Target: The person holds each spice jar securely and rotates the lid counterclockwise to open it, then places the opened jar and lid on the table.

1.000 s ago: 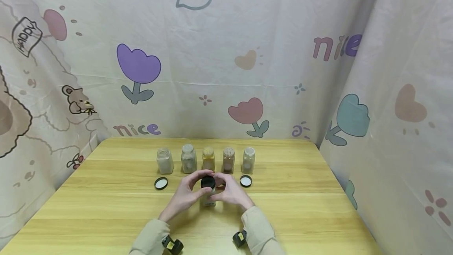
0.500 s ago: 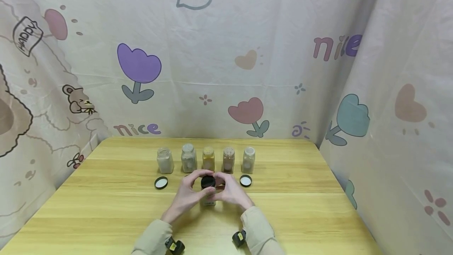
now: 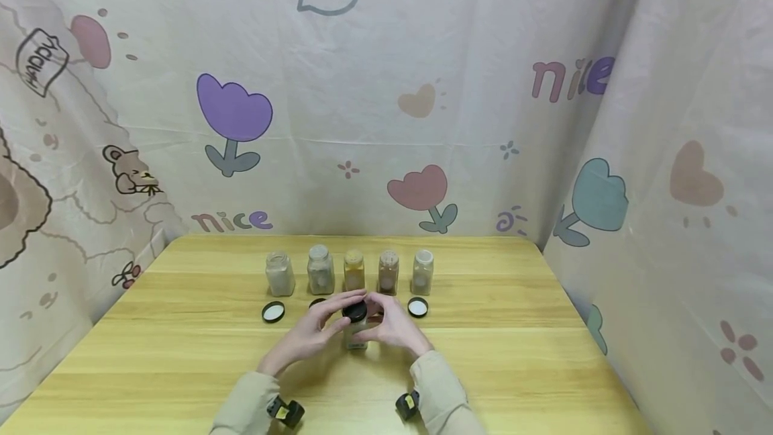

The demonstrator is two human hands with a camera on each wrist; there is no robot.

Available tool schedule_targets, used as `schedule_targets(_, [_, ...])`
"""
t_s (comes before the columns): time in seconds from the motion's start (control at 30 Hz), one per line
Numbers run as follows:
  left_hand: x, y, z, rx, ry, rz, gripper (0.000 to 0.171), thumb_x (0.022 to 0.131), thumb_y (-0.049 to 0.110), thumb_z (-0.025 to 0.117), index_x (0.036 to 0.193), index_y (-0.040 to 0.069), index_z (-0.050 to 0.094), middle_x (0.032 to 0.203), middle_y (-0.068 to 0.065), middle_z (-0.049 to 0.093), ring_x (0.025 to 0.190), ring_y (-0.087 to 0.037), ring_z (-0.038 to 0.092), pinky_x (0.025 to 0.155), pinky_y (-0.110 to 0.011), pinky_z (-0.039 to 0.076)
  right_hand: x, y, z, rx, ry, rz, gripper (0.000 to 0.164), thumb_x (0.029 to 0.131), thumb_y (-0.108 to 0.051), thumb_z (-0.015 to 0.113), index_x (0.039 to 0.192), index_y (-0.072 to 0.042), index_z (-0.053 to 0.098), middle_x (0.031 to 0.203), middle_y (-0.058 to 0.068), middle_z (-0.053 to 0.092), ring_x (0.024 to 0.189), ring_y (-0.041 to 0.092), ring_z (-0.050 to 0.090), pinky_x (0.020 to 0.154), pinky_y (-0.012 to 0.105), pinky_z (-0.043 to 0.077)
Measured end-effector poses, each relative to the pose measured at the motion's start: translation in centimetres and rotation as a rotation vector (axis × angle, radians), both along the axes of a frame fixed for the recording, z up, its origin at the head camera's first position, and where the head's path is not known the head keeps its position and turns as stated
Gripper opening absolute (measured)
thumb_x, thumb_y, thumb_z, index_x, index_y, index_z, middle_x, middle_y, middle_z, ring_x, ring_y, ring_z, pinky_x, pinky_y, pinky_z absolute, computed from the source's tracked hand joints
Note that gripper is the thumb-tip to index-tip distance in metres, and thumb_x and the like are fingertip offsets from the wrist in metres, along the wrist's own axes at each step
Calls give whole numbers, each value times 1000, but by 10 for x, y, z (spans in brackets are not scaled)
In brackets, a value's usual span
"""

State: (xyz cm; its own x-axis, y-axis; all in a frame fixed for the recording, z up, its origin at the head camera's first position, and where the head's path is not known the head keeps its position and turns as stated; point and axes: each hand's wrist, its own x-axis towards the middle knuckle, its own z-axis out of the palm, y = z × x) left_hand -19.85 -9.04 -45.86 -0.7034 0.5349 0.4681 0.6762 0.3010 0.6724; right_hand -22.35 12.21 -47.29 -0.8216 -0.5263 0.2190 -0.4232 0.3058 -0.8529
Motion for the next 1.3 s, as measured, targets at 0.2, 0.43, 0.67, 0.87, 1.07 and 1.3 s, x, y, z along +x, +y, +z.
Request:
schedule_targets(0.2, [-2, -1, -1, 21, 33, 61, 41, 93, 7, 68, 134, 1, 62, 137, -16, 64, 125, -36, 62, 107, -43, 54, -1, 1, -1, 19, 25, 0, 54, 75, -15, 89, 122, -5, 64, 110, 12, 72, 99, 19, 68, 94, 28, 59])
schedule_targets(0.43, [-2, 7, -4, 107, 46, 205, 41, 81, 17, 83, 120, 8, 72, 120, -7, 71, 110, -26, 68, 99, -37, 58, -2, 1, -1, 29, 10, -16, 51, 75, -17, 89, 120, -9, 65, 109, 10, 73, 98, 16, 67, 92, 30, 59])
schedule_targets(0.67, [1, 7, -1, 46, 6, 142, 43, 95, 22, 71, 135, 9, 63, 140, -11, 62, 129, -30, 59, 108, -49, 52, -1, 1, 1, 28, 5, -14, 50, 76, -15, 88, 119, -7, 65, 108, 10, 72, 98, 16, 66, 91, 31, 60])
schedule_targets(0.87, [1, 3, 1, -19, -17, 20, 41, 105, 8, 50, 145, 0, 51, 152, -17, 51, 139, -39, 49, 114, -55, 44, -2, 2, -1, 35, 21, -18, 50, 75, -15, 89, 118, -6, 64, 107, 10, 73, 98, 21, 68, 94, 40, 60])
schedule_targets(1.07, [-2, 3, -2, 19, 56, 75, 38, 99, 9, 62, 135, 0, 61, 138, -17, 63, 126, -35, 62, 106, -43, 54, -1, 2, 0, 42, 16, -12, 51, 76, -17, 89, 119, -8, 64, 107, 8, 73, 97, 15, 67, 93, 33, 60])
schedule_targets(1.3, [-2, 7, -3, 90, 77, 193, 35, 88, 18, 78, 121, 7, 71, 122, -8, 72, 112, -25, 69, 97, -36, 59, -2, 2, 1, 41, 20, -9, 46, 76, -19, 89, 115, -9, 66, 106, 8, 73, 97, 16, 68, 90, 28, 59])
